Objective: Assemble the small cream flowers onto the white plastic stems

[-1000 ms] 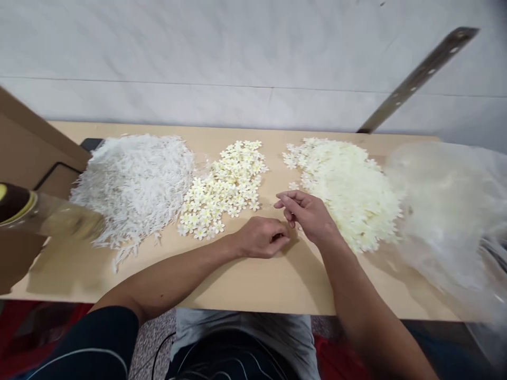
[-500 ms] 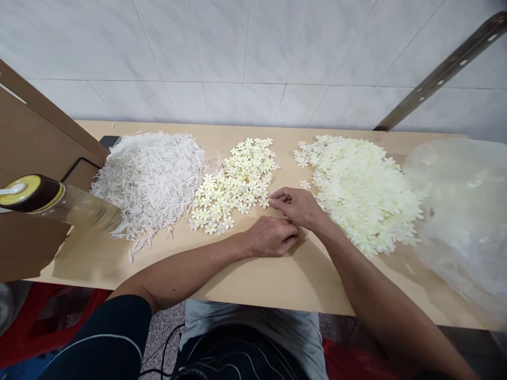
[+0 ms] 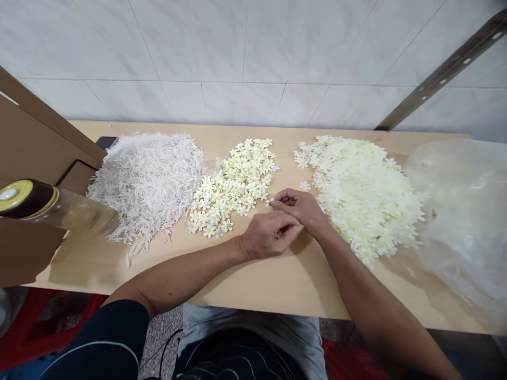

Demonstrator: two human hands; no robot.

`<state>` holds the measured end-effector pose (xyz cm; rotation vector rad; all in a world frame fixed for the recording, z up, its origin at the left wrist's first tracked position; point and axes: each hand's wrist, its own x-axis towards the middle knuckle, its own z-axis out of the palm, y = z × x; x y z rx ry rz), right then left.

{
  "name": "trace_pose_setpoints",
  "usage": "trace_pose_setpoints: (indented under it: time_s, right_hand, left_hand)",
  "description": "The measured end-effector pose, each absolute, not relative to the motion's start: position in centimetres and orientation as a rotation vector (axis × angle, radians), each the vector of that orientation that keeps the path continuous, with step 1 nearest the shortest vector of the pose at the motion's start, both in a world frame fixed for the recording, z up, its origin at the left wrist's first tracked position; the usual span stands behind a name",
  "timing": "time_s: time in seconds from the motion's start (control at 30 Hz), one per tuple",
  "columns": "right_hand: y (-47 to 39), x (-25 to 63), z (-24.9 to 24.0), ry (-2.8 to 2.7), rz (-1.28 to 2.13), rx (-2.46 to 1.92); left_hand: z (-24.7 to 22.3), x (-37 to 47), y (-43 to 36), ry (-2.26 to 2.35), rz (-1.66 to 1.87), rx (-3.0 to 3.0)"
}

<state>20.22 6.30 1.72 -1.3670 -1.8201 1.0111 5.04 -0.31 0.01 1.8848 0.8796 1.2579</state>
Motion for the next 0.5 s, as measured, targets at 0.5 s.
trace_pose_setpoints:
  time_s: [0.5]
  right_hand:
    - [5.5,20.7,2.0,-1.740,0.650,-1.314]
  left_hand:
    - [-0.8,4.8,3.4,0.980,1.326,1.021]
